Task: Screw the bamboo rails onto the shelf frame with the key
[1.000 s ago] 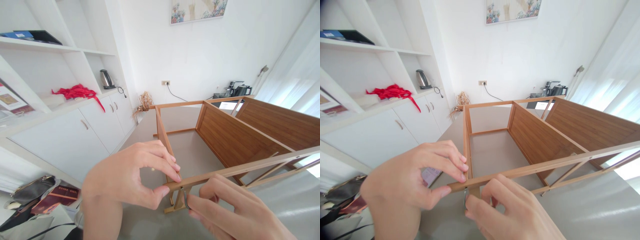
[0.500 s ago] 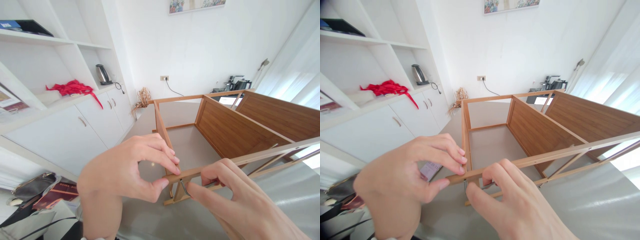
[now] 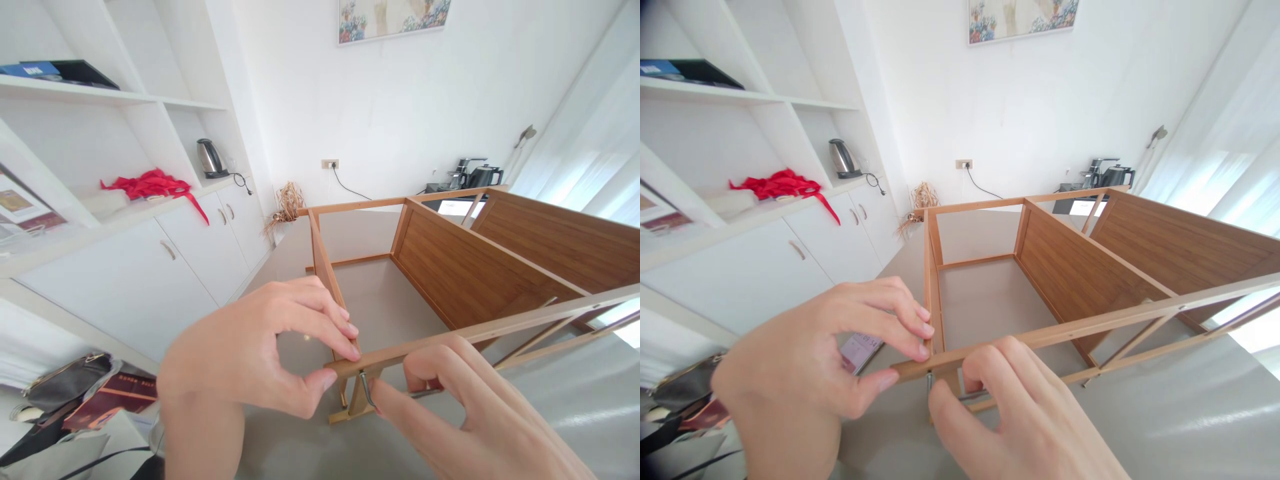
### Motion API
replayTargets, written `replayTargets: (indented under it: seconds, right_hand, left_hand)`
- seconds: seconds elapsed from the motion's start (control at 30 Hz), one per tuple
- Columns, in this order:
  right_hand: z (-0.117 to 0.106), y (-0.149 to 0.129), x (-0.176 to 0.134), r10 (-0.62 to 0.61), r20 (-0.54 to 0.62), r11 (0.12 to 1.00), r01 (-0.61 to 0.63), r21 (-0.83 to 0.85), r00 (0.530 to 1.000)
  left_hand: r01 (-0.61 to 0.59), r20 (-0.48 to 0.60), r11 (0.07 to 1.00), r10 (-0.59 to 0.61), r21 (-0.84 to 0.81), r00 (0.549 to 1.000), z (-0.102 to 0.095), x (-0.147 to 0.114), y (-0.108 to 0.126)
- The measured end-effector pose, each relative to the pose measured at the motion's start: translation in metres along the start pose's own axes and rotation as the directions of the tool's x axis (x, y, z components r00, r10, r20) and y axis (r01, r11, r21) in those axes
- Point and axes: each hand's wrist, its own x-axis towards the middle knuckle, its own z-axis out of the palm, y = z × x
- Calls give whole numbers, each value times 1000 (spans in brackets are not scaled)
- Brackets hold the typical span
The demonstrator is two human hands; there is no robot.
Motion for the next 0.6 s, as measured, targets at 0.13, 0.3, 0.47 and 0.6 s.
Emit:
replayTargets:
  seconds: [0.13, 0.3, 0.47, 0.6]
  right_hand:
    - [-1, -2, -2, 8, 3, 1000, -8, 11, 1000]
    - [-8, -5, 4, -46, 18, 993, 43, 108, 999]
    - [-12, -8, 8, -50, -6, 988, 50, 146, 999]
    - [-11, -8, 9, -63, -31, 992, 66, 110, 998]
  left_hand:
    - [6, 5, 1000, -6, 12, 1000, 0, 0, 1]
    - [-7, 5, 1000, 7, 16, 1000, 0, 0, 1]
    - [-13, 13, 1000, 12, 23, 1000, -1, 0, 0]
    - [-8, 8, 1000, 8, 28, 1000, -1, 0, 1]
